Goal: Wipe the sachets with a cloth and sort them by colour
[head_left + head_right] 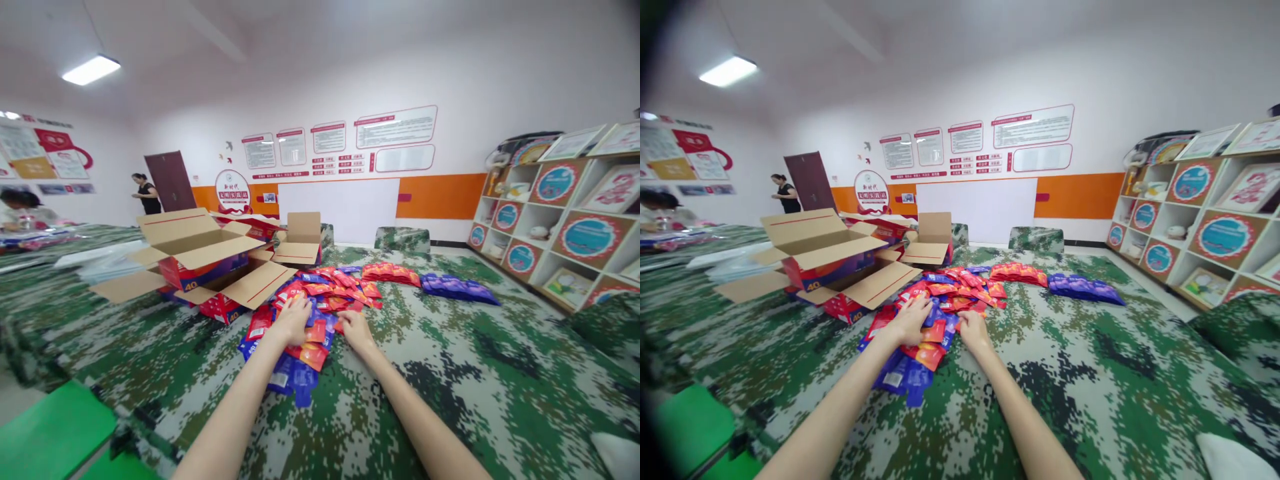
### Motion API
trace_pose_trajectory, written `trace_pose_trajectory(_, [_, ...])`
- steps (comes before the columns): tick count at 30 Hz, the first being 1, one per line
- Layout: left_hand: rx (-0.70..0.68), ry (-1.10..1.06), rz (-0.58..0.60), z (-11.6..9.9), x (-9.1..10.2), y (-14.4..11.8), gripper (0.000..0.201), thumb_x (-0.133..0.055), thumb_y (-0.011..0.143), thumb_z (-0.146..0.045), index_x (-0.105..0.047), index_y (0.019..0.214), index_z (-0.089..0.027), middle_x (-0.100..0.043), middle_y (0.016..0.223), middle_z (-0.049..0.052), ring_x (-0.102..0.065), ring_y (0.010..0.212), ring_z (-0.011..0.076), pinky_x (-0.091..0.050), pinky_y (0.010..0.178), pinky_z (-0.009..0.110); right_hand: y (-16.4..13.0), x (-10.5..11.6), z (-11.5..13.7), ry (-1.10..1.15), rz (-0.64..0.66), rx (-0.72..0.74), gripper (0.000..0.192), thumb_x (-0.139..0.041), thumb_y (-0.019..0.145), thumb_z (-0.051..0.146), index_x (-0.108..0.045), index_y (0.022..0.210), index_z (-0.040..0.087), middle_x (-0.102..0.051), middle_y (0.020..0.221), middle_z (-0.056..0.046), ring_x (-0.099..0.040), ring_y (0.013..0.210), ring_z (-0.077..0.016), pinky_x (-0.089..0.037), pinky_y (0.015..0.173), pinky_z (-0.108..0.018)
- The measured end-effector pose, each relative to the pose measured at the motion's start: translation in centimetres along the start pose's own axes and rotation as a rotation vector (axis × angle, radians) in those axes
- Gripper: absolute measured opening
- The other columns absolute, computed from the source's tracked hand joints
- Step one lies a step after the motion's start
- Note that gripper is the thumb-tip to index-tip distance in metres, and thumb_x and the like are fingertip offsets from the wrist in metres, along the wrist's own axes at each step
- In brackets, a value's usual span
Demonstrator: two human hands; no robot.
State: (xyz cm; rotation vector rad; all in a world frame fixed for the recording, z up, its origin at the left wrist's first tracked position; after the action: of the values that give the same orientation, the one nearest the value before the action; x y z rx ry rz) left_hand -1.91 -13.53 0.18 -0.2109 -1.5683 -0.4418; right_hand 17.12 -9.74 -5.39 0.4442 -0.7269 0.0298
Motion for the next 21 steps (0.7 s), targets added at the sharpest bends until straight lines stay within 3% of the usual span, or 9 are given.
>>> trace_pose_trajectory(4, [-0.040,0.048,-0.065,0.5,-0.6,-1.0,0.073,-0.051,0.062,-0.010,-0.036,0.133,-0.012,-0.038,0.138,0.015,-0.027,0.131,0.0253,-0.008,0.109,0.045,-0.4,-0.9,1.0,0.041,0.024,0.002,0.034,-0.043,0.074,0.014,-0.071,0.093,0.017,-0.071,0.092,-0.006,-0.061,0.088,-0.0186,-0.042,0.079,-0.026])
trace_pose_trajectory(7, [-0.091,0.047,-0.154,-0.3,-0.4,-1.7,0.060,-0.045,0.069,-0.006,-0.043,0.129,-0.016,-0.049,0.129,0.012,-0.035,0.127,0.0212,-0.006,0.110,0.044,-0.9,-1.0,1.3,0.066,0.040,-0.015,0.033,-0.043,0.072,0.013,-0.072,0.087,0.017,-0.071,0.086,-0.005,-0.062,0.081,-0.0179,-0.042,0.075,-0.025])
trace_pose_trajectory(10, [-0.109,0.029,-0.246,-1.6,0.0,-2.5,0.051,-0.044,0.074,-0.007,-0.049,0.124,-0.017,-0.046,0.132,0.011,-0.029,0.130,0.0216,-0.008,0.110,0.045,-1.4,-1.0,1.4,0.190,0.044,-0.055,0.026,-0.047,0.072,0.015,-0.072,0.077,0.017,-0.071,0.080,-0.005,-0.061,0.078,-0.0175,-0.041,0.074,-0.025])
trace_pose_trajectory(12, [-0.102,0.014,-0.302,-2.8,0.4,-2.7,0.046,-0.043,0.077,-0.009,-0.052,0.121,-0.019,-0.040,0.138,0.011,-0.024,0.133,0.0227,-0.012,0.110,0.047,-1.7,-1.1,1.5,0.310,0.043,-0.092,0.024,-0.048,0.075,0.023,-0.069,0.067,0.016,-0.069,0.072,-0.005,-0.059,0.072,-0.0173,-0.042,0.072,-0.025])
trace_pose_trajectory(15, [-0.122,-0.031,-0.341,-5.4,0.8,-2.4,0.045,-0.041,0.081,-0.008,-0.052,0.122,-0.024,-0.034,0.142,0.009,-0.021,0.134,0.0224,-0.017,0.108,0.047,-2.0,-1.2,1.2,0.555,0.023,-0.184,0.041,-0.042,0.081,0.041,-0.064,0.059,0.015,-0.065,0.060,-0.004,-0.056,0.060,-0.0156,-0.043,0.064,-0.026])
trace_pose_trajectory(18, [-0.192,-0.109,-0.362,-8.4,0.8,-1.9,0.050,-0.040,0.080,-0.005,-0.049,0.125,-0.026,-0.032,0.143,0.008,-0.019,0.135,0.0216,-0.016,0.109,0.047,-2.2,-0.3,0.2,0.953,-0.056,-0.318,0.037,-0.057,0.070,0.049,-0.061,0.058,0.015,-0.062,0.057,-0.002,-0.053,0.053,-0.0133,-0.043,0.059,-0.026])
trace_pose_trajectory(21, [-0.232,-0.288,-0.379,-11.1,0.0,-0.9,0.057,-0.046,0.075,-0.004,-0.047,0.127,-0.027,-0.029,0.144,0.007,-0.016,0.136,0.0232,-0.014,0.110,0.046,-2.6,2.2,-1.3,1.083,-0.126,-0.367,0.033,-0.070,0.056,0.046,-0.059,0.056,0.015,-0.059,0.054,0.000,-0.050,0.051,-0.0116,-0.042,0.058,-0.026])
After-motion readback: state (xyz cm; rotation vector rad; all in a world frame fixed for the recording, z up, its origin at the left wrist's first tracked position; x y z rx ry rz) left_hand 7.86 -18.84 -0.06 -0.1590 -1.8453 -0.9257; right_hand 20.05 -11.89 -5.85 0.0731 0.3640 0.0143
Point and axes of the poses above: each hand's wrist, its own y-axis towards the middle knuckle, its own x-axis out of the back of the hand, z = x × y, the point moved 3 cm from there along y, towards the middle knuckle
